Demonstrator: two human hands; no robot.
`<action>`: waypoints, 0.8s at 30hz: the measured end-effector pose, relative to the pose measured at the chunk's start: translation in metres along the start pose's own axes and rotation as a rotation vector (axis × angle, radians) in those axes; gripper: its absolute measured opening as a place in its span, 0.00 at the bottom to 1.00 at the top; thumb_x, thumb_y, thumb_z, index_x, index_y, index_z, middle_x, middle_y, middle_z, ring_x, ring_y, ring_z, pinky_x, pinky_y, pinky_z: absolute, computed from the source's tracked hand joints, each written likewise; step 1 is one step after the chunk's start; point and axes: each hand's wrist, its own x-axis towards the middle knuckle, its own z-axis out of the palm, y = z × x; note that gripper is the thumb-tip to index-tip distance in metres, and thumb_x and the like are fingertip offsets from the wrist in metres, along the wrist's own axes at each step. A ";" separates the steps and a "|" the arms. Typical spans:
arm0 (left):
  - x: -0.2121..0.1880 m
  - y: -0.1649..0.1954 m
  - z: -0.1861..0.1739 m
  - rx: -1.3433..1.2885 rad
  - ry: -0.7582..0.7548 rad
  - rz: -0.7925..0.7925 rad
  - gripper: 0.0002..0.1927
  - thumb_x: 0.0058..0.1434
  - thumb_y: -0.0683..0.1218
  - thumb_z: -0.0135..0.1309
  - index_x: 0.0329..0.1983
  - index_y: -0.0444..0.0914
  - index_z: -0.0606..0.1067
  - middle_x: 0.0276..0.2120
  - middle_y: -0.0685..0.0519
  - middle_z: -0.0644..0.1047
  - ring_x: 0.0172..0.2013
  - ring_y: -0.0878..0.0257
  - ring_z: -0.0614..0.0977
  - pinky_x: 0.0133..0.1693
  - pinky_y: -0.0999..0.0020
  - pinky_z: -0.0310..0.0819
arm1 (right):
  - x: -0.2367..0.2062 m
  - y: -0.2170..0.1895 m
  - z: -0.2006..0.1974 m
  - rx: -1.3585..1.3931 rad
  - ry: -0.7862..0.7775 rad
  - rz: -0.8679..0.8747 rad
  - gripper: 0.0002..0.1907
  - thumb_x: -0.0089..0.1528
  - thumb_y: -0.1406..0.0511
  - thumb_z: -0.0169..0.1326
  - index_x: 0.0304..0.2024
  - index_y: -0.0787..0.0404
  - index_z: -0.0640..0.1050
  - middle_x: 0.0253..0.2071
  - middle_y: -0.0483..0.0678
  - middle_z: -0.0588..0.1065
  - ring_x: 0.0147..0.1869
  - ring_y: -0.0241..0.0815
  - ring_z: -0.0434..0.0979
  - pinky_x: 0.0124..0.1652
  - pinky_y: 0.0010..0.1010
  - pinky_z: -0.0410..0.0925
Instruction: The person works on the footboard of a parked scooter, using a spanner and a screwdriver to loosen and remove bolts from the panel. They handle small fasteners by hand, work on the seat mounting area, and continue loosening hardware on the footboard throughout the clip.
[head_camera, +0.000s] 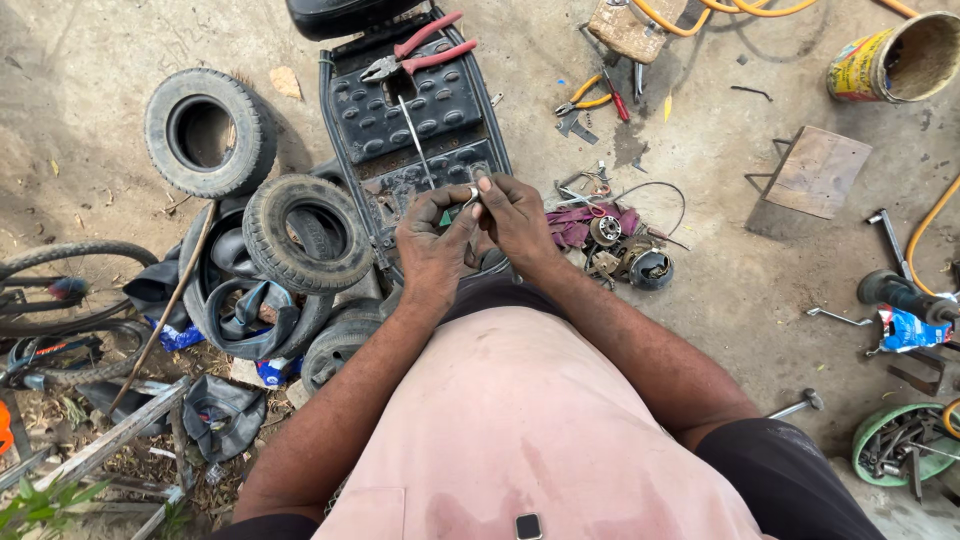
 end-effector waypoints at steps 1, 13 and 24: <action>0.000 -0.001 -0.001 -0.021 0.009 0.073 0.09 0.64 0.38 0.60 0.47 0.35 0.75 0.36 0.52 0.79 0.30 0.73 0.79 0.26 0.79 0.76 | -0.001 0.000 0.001 0.033 0.009 0.052 0.20 0.72 0.53 0.47 0.33 0.60 0.73 0.24 0.40 0.68 0.22 0.26 0.59 0.21 0.21 0.54; 0.009 -0.015 -0.009 -0.005 -0.108 -0.083 0.09 0.64 0.46 0.62 0.37 0.35 0.77 0.29 0.57 0.77 0.31 0.73 0.79 0.36 0.77 0.83 | -0.011 -0.003 -0.013 -0.068 -0.111 0.012 0.24 0.74 0.51 0.47 0.30 0.61 0.73 0.21 0.38 0.64 0.23 0.27 0.59 0.22 0.22 0.55; 0.003 -0.024 -0.018 0.206 -0.162 0.047 0.07 0.65 0.44 0.62 0.40 0.35 0.77 0.32 0.53 0.80 0.31 0.73 0.79 0.32 0.77 0.77 | -0.020 0.005 -0.013 -0.018 -0.154 0.130 0.22 0.73 0.51 0.45 0.33 0.58 0.73 0.22 0.37 0.63 0.23 0.26 0.59 0.22 0.20 0.55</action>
